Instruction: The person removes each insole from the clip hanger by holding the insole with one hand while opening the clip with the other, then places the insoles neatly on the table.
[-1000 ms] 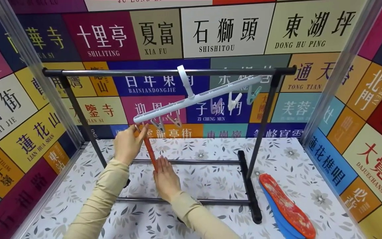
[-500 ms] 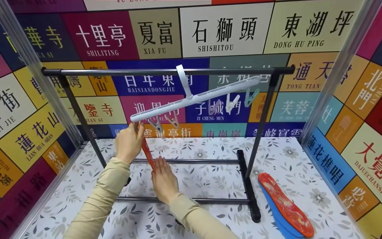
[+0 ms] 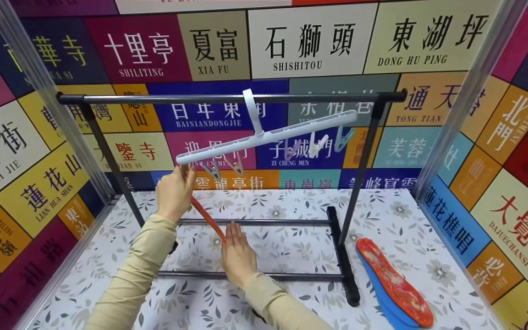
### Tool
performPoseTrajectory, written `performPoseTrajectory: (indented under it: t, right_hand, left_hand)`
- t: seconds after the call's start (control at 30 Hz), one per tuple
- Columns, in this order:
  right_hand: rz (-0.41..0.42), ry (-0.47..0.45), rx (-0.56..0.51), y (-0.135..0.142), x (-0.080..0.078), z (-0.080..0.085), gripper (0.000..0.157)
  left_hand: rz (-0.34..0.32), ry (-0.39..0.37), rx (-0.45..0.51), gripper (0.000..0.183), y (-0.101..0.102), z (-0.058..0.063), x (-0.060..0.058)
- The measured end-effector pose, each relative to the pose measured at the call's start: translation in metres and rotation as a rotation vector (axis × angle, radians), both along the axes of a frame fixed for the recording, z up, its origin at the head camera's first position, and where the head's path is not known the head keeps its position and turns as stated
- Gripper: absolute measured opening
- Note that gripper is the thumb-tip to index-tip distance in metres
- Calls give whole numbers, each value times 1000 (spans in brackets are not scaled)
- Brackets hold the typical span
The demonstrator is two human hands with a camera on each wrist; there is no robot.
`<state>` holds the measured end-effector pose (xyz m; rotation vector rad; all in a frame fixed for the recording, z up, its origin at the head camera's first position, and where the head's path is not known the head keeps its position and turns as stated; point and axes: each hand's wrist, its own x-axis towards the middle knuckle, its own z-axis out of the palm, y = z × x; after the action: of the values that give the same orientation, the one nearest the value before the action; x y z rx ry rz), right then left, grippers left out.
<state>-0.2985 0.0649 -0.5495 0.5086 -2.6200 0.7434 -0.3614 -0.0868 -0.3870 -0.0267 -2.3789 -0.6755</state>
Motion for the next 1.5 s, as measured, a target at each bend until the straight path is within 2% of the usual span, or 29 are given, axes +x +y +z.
performPoseTrajectory:
  t: [0.17, 0.37, 0.5, 0.77, 1.0, 1.13, 1.33, 1.5]
  right_hand:
    - [-11, -53, -46, 13, -2, 8, 50]
    - [-86, -88, -71, 36, -13, 20, 52]
    - [-109, -60, -51, 49, -17, 22, 50]
    - [-126, -75, -46, 62, -17, 20, 51]
    - [-149, -69, -65, 71, -14, 21, 51]
    - [-183, -59, -86, 79, -12, 22, 50]
    - [-211, -67, -74, 96, -7, 21, 49]
    - [-233, -88, -64, 114, 0, 24, 50]
  left_hand:
    - [-14, -14, 57, 34, -3, 1, -2]
    - [-16, 30, 74, 39, -6, 1, -4]
    - [-2, 23, 76, 43, -9, -1, -3]
    - [23, -20, 40, 58, -11, -12, 1]
    - [6, -29, 56, 58, -6, -22, 9]
    - [1, -65, 57, 59, -3, -32, 16]
    - [-11, -100, 64, 62, 4, -52, 34]
    - [-17, -95, 60, 63, 9, -62, 48]
